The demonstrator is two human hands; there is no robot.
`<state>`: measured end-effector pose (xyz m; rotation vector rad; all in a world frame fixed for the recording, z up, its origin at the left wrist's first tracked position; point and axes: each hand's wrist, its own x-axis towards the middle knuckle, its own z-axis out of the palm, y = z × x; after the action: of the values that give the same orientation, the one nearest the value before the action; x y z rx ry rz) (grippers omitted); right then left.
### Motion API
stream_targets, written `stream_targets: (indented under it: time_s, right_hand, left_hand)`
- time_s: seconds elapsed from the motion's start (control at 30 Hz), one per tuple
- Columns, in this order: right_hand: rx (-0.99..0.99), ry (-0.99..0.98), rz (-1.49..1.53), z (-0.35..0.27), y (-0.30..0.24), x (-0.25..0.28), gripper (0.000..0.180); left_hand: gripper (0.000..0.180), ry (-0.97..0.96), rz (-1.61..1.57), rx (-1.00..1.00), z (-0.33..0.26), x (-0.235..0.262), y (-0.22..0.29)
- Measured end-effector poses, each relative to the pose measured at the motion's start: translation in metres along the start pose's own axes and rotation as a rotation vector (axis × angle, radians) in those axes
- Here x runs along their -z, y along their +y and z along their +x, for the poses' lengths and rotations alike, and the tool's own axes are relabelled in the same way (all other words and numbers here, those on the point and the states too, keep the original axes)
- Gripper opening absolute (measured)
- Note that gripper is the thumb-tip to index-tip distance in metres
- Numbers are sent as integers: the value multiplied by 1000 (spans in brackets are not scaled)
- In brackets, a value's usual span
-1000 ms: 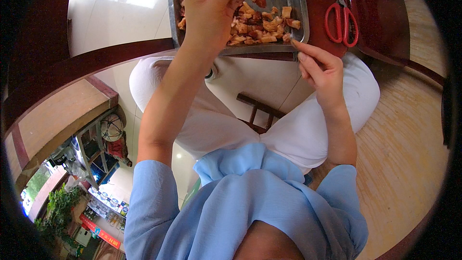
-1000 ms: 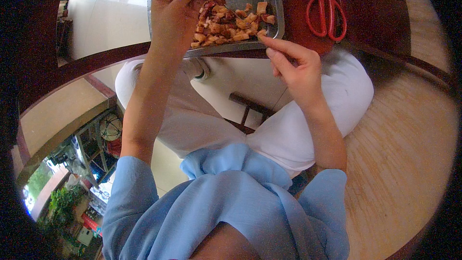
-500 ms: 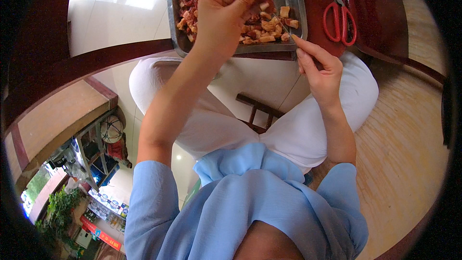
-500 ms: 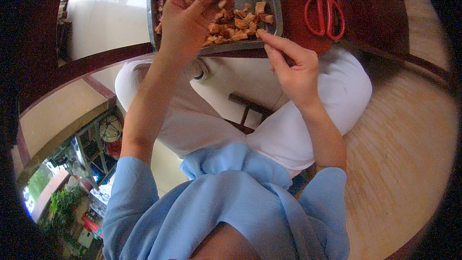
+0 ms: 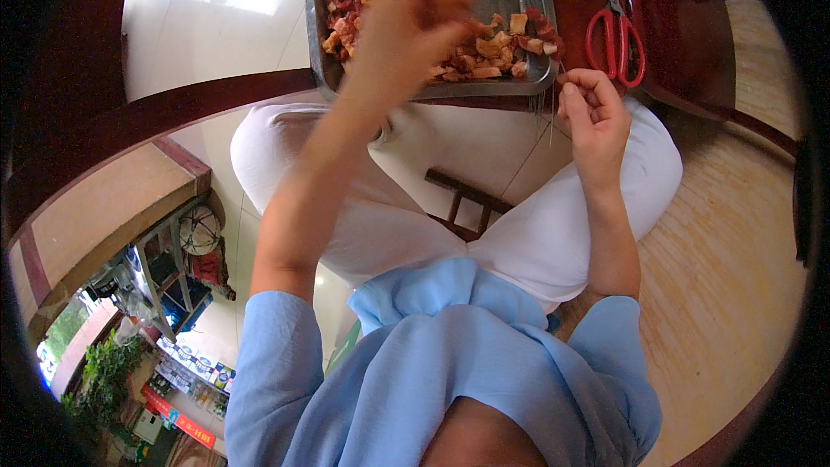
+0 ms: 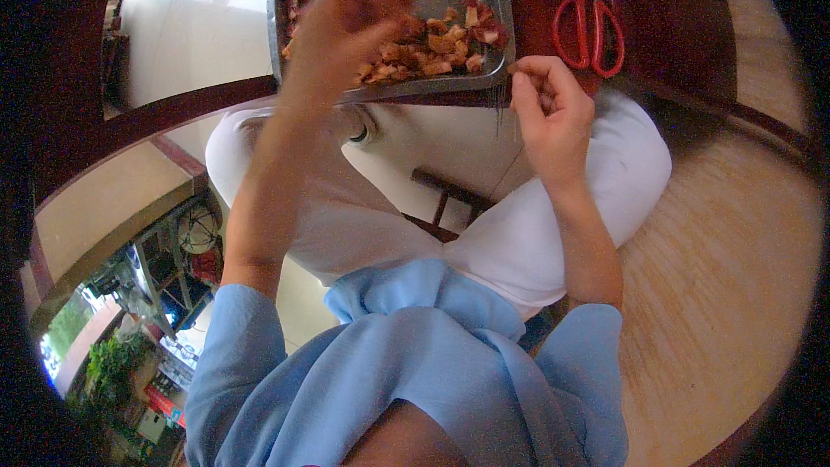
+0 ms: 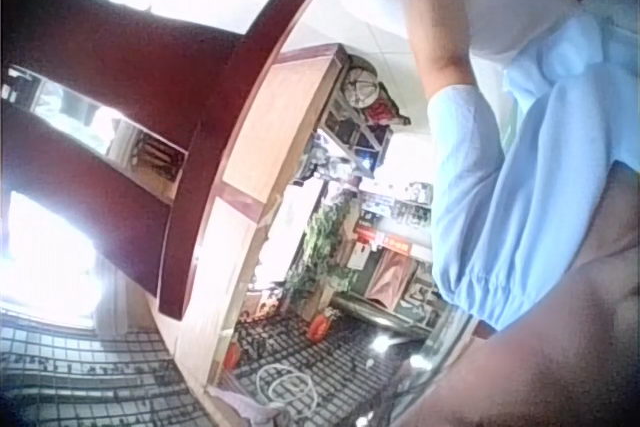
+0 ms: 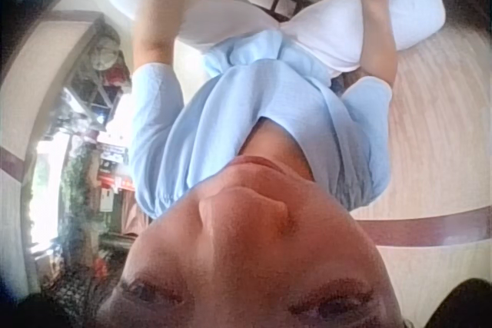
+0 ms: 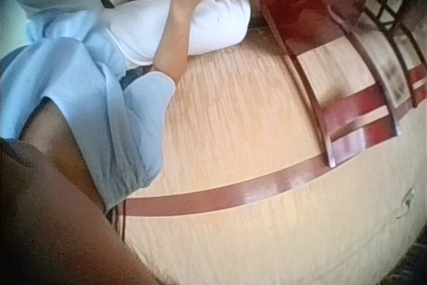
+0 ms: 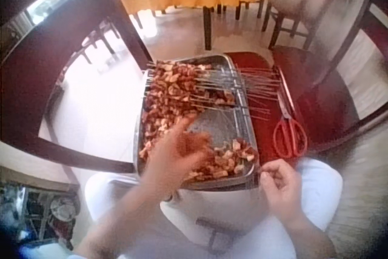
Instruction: The person threads pieces of marinated meat onto metal skewers from a tray. They occasionally use scissors to cut larger pieces of meat before skewering them. The completed skewers are placed back on the tray.
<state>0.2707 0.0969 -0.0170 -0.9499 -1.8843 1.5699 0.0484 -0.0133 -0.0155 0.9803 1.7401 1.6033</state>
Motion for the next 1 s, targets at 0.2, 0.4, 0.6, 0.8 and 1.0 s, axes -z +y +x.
stream_targets:
  time_s: [0.2,0.4,0.6,0.8,1.0]
  right_hand:
    - [48,21,-36,2,2,-7,14]
    - [-23,-20,5,3,-4,-9,16]
    - [-28,-33,-32,4,-1,-7,15]
    - [-38,-5,-31,3,-5,-2,15]
    - [-39,3,-30,2,-5,4,14]
  left_hand:
    - [42,104,768,-74,6,48,13]
    - [47,-17,954,-167,1,33,3]
    - [50,13,1150,-183,18,30,3]
    - [39,-170,881,-28,33,61,26]
    - [55,-314,638,-24,4,39,24]
